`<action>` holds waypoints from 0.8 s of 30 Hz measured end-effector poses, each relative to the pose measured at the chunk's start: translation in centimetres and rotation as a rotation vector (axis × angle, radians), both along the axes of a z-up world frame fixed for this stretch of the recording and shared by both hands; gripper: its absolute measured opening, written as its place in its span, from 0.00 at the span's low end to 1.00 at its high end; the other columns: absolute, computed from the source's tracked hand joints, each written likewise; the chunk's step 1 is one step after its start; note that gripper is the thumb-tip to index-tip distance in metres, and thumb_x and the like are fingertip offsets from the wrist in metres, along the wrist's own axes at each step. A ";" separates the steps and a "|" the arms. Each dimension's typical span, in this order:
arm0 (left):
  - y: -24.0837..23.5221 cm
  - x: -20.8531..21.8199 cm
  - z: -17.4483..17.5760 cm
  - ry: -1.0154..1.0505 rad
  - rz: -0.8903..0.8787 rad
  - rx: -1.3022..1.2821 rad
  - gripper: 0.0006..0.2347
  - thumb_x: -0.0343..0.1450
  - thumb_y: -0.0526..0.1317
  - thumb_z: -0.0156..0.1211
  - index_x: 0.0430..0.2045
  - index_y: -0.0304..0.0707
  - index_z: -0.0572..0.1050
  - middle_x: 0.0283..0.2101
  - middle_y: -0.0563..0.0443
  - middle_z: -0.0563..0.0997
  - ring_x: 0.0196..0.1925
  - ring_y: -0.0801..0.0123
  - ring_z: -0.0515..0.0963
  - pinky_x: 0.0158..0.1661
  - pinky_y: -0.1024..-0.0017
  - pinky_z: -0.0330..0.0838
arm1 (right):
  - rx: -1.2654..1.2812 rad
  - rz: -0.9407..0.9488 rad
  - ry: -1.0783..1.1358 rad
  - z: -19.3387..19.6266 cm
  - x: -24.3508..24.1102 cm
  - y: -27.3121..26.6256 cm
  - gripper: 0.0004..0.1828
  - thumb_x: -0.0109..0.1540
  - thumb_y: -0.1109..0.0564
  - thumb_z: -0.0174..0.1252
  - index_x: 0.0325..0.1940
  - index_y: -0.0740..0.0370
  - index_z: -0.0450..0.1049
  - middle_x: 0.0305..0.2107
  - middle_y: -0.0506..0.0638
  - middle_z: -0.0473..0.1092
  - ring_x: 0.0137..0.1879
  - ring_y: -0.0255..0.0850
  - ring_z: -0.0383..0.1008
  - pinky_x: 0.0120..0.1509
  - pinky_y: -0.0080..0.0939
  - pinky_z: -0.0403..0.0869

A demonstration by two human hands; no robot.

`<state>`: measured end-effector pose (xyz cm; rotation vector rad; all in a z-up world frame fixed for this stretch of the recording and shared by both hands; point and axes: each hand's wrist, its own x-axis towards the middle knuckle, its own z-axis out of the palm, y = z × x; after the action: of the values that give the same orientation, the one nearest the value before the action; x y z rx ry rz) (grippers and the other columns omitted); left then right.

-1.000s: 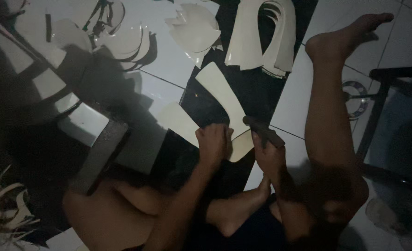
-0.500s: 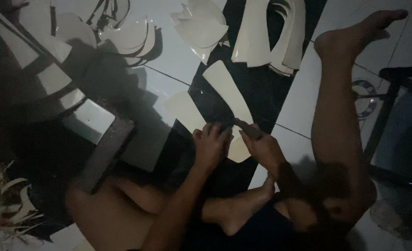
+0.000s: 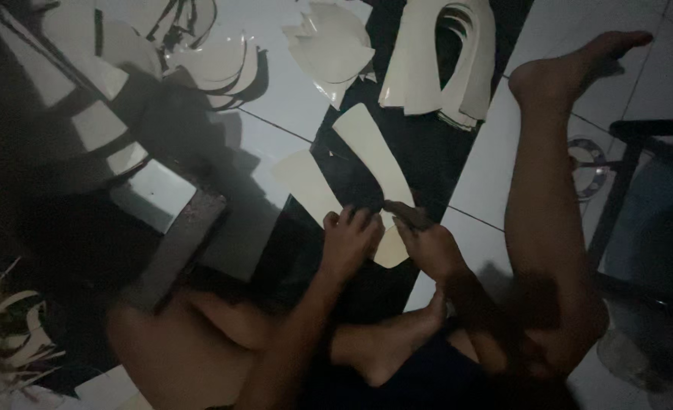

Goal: The person sits on the floor and uses a knife to cut a U-shaped piece of light-colored leather on a dark mat. They trim the edges, flip the piece, and continue cutting to refine the shape, then place the finished piece aside and begin cutting another piece.

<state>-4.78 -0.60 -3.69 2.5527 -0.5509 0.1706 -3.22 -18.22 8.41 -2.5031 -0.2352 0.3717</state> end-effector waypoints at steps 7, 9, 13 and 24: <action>0.2 -0.3 0.3 -0.083 0.042 0.031 0.17 0.63 0.42 0.65 0.47 0.47 0.78 0.55 0.49 0.78 0.58 0.48 0.72 0.50 0.44 0.61 | -0.165 -0.087 0.139 -2.2 -1.7 0.4 0.15 0.74 0.49 0.51 0.62 0.54 0.69 0.40 0.59 0.74 0.36 0.50 0.78 0.39 0.49 0.77; 0.9 0.5 1.0 -0.041 0.013 -0.001 0.12 0.67 0.41 0.66 0.44 0.48 0.79 0.52 0.52 0.79 0.60 0.54 0.73 0.53 0.43 0.60 | -0.177 -0.024 0.067 -2.0 -1.3 0.5 0.21 0.69 0.52 0.50 0.68 0.49 0.67 0.42 0.60 0.73 0.36 0.53 0.78 0.36 0.51 0.77; 2.4 0.6 2.0 0.144 -0.076 0.002 0.08 0.70 0.42 0.65 0.41 0.49 0.79 0.46 0.50 0.78 0.58 0.56 0.73 0.55 0.42 0.58 | -0.270 -0.046 0.183 -1.6 -1.7 0.8 0.18 0.73 0.48 0.49 0.65 0.55 0.66 0.40 0.59 0.75 0.39 0.48 0.81 0.39 0.46 0.79; 2.2 0.6 2.2 0.098 -0.049 0.001 0.10 0.68 0.42 0.64 0.42 0.52 0.79 0.51 0.51 0.78 0.61 0.54 0.71 0.54 0.39 0.55 | -0.266 -0.003 0.139 -2.4 -1.6 0.8 0.21 0.70 0.52 0.48 0.68 0.54 0.66 0.41 0.59 0.74 0.38 0.50 0.80 0.37 0.45 0.77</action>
<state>-4.18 1.60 -1.46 2.5307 -0.5746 0.0272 -4.85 -17.42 5.96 -2.7220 -0.1340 0.6082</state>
